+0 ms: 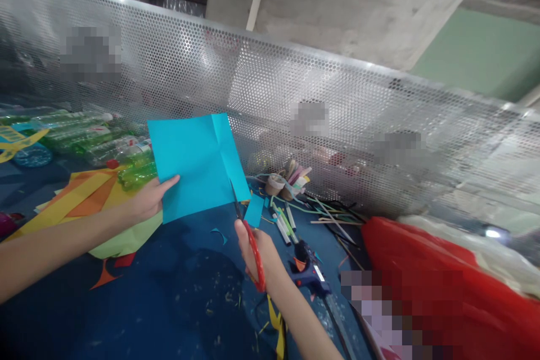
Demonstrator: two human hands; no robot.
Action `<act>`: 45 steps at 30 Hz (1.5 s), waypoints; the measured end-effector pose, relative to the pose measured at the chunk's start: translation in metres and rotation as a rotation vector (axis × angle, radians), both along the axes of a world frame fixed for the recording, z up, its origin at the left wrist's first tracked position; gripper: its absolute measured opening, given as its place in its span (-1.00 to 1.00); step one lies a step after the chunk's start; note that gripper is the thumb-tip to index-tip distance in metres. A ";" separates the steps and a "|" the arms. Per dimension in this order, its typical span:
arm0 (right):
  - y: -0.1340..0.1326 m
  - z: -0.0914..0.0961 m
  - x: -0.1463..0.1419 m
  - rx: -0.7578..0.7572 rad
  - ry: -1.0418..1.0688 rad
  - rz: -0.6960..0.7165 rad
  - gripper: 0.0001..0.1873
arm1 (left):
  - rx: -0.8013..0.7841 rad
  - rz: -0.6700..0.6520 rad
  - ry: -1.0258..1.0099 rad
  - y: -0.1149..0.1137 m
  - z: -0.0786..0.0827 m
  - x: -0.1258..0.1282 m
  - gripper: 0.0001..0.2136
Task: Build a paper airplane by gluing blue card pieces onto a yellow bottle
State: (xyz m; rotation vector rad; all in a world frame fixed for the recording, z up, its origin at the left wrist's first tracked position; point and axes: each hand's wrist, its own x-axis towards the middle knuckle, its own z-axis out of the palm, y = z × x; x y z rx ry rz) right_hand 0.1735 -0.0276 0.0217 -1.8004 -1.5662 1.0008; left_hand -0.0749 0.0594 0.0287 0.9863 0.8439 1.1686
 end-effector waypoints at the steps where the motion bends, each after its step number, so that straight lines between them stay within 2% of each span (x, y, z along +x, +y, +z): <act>1: 0.000 0.000 0.000 0.010 -0.022 -0.016 -0.42 | -0.002 -0.004 -0.003 0.000 -0.001 0.000 -0.50; 11: -0.008 0.008 -0.012 0.059 -0.023 -0.074 -0.43 | -0.004 -0.017 0.004 0.000 -0.001 -0.001 -0.48; 16: -0.004 0.006 -0.006 -0.055 0.025 0.019 -0.38 | 0.010 -0.020 0.038 -0.002 0.002 -0.002 -0.49; 21: -0.004 0.007 0.001 -0.056 0.130 0.134 -0.33 | 0.032 -0.067 0.051 -0.004 0.001 0.000 -0.55; 27: -0.006 0.016 -0.003 -0.141 0.365 0.109 -0.33 | 0.058 -0.135 0.025 -0.005 -0.001 0.002 -0.59; 32: -0.008 0.020 0.000 -0.202 0.457 0.145 -0.35 | 0.045 -0.086 0.058 -0.001 0.000 0.000 -0.53; 36: -0.011 0.029 0.004 -0.316 0.603 0.267 -0.22 | 0.006 -0.142 0.053 0.000 0.001 -0.001 -0.51; 39: -0.012 0.034 0.003 -0.409 0.651 0.297 -0.13 | -0.011 -0.192 0.052 -0.002 0.002 -0.002 -0.53; 42: -0.011 0.032 0.002 -0.376 0.619 0.263 -0.13 | -0.003 -0.215 0.055 -0.004 0.002 -0.002 -0.56; 45: -0.009 0.023 0.002 -0.281 0.576 0.212 -0.23 | 0.003 -0.199 0.055 -0.004 0.000 -0.001 -0.54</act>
